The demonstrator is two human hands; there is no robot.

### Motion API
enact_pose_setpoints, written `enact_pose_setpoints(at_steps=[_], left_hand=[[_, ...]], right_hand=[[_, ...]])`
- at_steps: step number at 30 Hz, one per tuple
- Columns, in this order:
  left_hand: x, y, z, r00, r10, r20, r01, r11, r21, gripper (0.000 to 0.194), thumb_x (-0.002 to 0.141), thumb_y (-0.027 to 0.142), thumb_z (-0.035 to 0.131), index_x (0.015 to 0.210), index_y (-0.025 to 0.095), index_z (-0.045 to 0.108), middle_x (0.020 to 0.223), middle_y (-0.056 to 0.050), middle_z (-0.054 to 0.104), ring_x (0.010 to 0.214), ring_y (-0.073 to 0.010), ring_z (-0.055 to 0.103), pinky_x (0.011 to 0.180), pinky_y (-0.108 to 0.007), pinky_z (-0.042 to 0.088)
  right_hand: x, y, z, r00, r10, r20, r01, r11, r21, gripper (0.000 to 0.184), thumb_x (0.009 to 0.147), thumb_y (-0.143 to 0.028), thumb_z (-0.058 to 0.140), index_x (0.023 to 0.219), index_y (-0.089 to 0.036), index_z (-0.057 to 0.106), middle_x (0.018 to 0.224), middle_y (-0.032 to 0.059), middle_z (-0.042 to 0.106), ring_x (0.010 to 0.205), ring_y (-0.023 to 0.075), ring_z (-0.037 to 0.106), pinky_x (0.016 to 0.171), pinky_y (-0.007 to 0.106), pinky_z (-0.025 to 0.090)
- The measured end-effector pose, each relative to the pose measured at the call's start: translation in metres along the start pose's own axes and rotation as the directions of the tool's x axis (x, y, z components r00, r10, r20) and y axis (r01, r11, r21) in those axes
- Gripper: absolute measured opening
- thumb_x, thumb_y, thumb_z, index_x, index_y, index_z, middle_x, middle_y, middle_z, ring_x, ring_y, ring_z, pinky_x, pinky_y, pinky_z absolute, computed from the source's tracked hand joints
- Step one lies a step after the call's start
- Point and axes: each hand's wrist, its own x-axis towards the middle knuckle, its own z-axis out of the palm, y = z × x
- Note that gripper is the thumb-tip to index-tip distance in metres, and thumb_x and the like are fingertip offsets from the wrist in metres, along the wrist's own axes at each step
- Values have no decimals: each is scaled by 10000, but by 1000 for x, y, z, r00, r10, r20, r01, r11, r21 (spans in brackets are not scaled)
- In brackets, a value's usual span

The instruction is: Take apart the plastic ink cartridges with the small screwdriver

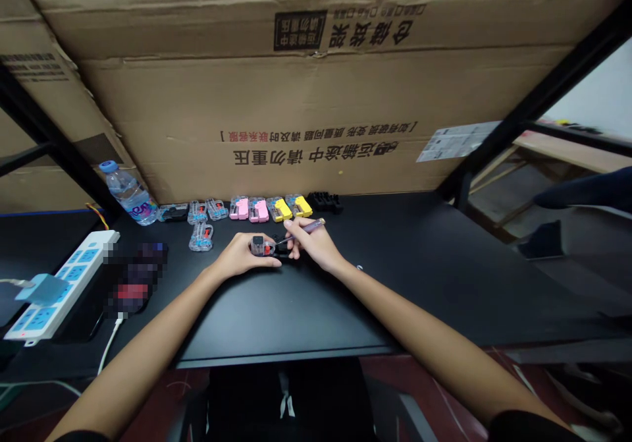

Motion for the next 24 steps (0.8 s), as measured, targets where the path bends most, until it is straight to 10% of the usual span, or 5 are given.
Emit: enact_pose_setpoints(at_steps=[24], left_hand=[[3, 6, 11, 1000, 1, -24, -2, 999, -48, 537, 751, 505, 903, 1148, 151, 828, 950, -48, 834, 837, -221, 752, 849, -301, 573]], right_hand=[[0, 9, 17, 953, -148, -265, 127, 987, -96, 581, 901, -692, 699, 616, -221, 514, 458, -14, 584, 328, 105, 506, 328, 215, 336]])
